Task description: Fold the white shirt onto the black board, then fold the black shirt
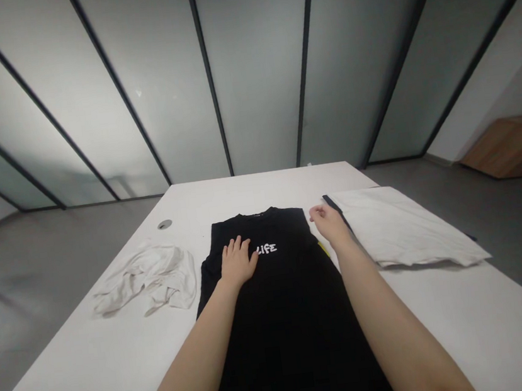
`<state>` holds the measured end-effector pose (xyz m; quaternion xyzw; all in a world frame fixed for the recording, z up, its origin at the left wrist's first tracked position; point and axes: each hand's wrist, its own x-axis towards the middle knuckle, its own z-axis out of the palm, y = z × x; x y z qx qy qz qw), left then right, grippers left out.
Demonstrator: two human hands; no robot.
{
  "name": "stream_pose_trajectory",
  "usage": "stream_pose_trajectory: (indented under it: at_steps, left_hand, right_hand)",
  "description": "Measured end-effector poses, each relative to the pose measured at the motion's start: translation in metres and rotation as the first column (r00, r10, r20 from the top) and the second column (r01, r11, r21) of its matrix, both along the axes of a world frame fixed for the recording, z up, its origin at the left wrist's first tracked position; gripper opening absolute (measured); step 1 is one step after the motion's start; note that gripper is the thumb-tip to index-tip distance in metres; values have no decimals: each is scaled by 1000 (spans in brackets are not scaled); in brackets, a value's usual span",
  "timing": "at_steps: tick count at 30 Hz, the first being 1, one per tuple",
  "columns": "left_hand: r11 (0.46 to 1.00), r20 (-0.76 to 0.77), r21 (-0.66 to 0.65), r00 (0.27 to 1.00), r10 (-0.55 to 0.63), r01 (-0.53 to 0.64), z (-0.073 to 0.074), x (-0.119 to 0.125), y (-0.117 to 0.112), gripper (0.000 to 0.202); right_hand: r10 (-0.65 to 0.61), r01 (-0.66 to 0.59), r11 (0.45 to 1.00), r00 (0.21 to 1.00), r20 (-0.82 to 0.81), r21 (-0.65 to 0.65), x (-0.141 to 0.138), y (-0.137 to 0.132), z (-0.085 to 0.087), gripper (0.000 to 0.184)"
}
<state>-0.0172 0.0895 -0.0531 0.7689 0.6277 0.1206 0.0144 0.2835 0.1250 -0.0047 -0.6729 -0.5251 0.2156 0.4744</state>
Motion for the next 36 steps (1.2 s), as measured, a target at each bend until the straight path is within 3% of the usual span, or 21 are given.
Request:
stream_pose_trajectory:
  at_steps: [3, 6, 11, 15, 18, 22, 24, 28, 31, 34, 36]
  left_hand:
    - [1000, -10, -12, 1000, 5, -5, 1, 1, 0, 56]
    - [1000, -22, -13, 1000, 6, -6, 3, 1, -1, 57]
    - [1000, -52, -5, 999, 13, -13, 5, 1, -3, 57]
    - [1000, -56, -7, 998, 12, -13, 5, 1, -3, 57]
    - [1000, -51, -8, 999, 10, -10, 4, 1, -2, 58]
    - [1000, -51, 5, 999, 11, -11, 2, 1, -2, 57]
    - [1000, -53, 8, 999, 12, -11, 2, 1, -2, 57]
    - [1000, -50, 3, 999, 12, -12, 3, 1, -2, 57]
    - [1000, -49, -1, 999, 12, -12, 5, 2, -2, 57]
    - [1000, -50, -6, 999, 14, -14, 6, 2, -3, 57]
    - [1000, -50, -9, 999, 14, -15, 6, 3, -3, 57]
  right_hand:
    - [137, -124, 987, 981, 137, -98, -15, -2, -7, 22]
    - [248, -187, 953, 934, 257, -239, -33, -5, -18, 39]
    - [270, -96, 910, 875, 402, -403, -38, -8, -25, 38]
    - [288, -64, 888, 850, 442, -456, -29, -6, -20, 57]
    - [328, -87, 877, 827, 457, -472, -30, -5, -20, 62]
    - [351, -106, 880, 802, 483, -463, -34, -4, -23, 46]
    - [332, -97, 894, 800, 500, -437, -35, -3, -22, 39]
    - [238, -70, 948, 800, 551, -309, -36, -2, -21, 46]
    - [216, -87, 966, 785, 581, -242, -39, -5, -29, 49]
    - [272, -129, 954, 750, 603, -270, -44, -8, -42, 60]
    - [276, -137, 954, 745, 607, -266, -46, -8, -49, 50]
